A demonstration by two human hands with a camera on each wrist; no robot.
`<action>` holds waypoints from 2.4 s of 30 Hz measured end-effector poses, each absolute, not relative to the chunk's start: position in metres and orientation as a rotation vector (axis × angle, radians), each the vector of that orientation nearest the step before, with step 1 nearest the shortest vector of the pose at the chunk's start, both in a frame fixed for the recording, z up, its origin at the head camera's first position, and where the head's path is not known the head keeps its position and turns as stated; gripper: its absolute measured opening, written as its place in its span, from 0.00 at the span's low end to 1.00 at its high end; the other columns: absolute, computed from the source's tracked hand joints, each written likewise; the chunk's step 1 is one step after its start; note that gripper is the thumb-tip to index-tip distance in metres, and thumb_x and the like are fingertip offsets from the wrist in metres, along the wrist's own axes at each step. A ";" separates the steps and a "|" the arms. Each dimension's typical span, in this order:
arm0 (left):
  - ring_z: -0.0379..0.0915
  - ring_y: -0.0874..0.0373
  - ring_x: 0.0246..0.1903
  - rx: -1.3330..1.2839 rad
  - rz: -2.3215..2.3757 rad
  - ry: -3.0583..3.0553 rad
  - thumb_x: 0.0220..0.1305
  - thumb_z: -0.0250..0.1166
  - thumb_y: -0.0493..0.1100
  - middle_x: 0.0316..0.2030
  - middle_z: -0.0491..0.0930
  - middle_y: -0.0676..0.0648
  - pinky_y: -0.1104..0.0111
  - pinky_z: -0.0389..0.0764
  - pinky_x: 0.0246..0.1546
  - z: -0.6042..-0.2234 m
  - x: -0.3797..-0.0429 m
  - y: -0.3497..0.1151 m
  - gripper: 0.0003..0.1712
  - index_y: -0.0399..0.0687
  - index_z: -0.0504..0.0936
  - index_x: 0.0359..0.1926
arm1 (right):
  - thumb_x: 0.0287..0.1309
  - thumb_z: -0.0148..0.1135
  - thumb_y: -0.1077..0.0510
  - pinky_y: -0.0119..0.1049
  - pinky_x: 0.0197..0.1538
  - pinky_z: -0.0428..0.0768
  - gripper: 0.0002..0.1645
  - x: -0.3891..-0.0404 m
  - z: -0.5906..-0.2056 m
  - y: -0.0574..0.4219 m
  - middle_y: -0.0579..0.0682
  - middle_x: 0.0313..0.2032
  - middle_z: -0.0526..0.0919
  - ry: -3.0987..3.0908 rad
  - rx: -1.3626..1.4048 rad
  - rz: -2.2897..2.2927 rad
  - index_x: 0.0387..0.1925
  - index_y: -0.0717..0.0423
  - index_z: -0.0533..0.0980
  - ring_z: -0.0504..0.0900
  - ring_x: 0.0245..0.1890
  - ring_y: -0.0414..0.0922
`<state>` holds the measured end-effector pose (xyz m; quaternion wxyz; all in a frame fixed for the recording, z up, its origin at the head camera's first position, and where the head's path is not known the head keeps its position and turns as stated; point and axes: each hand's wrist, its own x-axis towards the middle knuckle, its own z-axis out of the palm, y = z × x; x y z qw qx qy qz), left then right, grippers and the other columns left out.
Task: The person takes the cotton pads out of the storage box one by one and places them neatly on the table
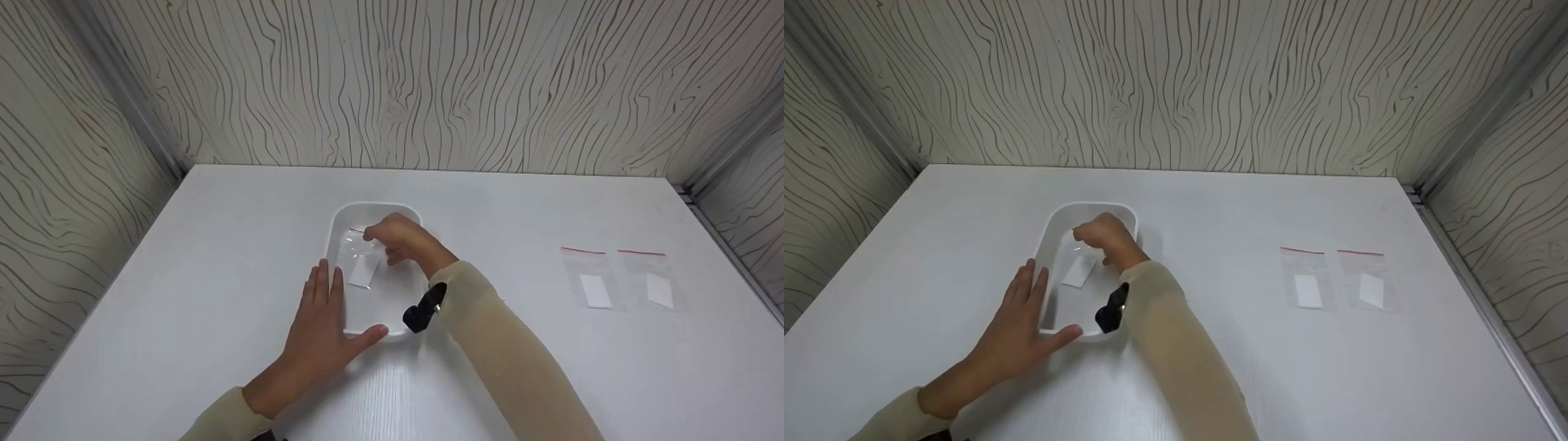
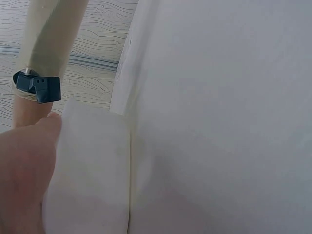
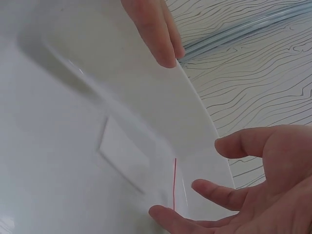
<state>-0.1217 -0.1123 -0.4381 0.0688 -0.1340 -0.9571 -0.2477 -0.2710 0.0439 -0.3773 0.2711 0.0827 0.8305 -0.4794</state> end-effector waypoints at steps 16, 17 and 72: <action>0.40 0.31 0.76 -0.396 -0.755 -2.898 0.55 0.64 0.77 0.77 0.45 0.28 0.44 0.61 0.70 -0.439 -0.123 -0.113 0.69 0.26 0.55 0.75 | 0.61 0.63 0.54 0.46 0.51 0.83 0.21 -0.276 -0.389 0.038 0.49 0.37 0.71 2.265 0.277 -1.337 0.52 0.63 0.76 0.73 0.38 0.45; 0.41 0.32 0.76 -0.394 -0.753 -2.900 0.55 0.64 0.77 0.77 0.45 0.28 0.44 0.62 0.70 -0.439 -0.123 -0.113 0.69 0.26 0.55 0.75 | 0.62 0.63 0.54 0.46 0.52 0.83 0.22 -0.277 -0.389 0.039 0.50 0.40 0.72 2.255 0.282 -1.350 0.53 0.63 0.76 0.73 0.41 0.47; 0.42 0.30 0.76 -0.414 -0.724 -2.882 0.57 0.65 0.75 0.76 0.47 0.26 0.46 0.60 0.71 -0.438 -0.123 -0.112 0.66 0.24 0.58 0.74 | 0.56 0.68 0.52 0.32 0.26 0.63 0.27 -0.272 -0.386 0.050 0.39 0.14 0.61 2.626 -0.395 -0.858 0.11 0.47 0.63 0.62 0.20 0.39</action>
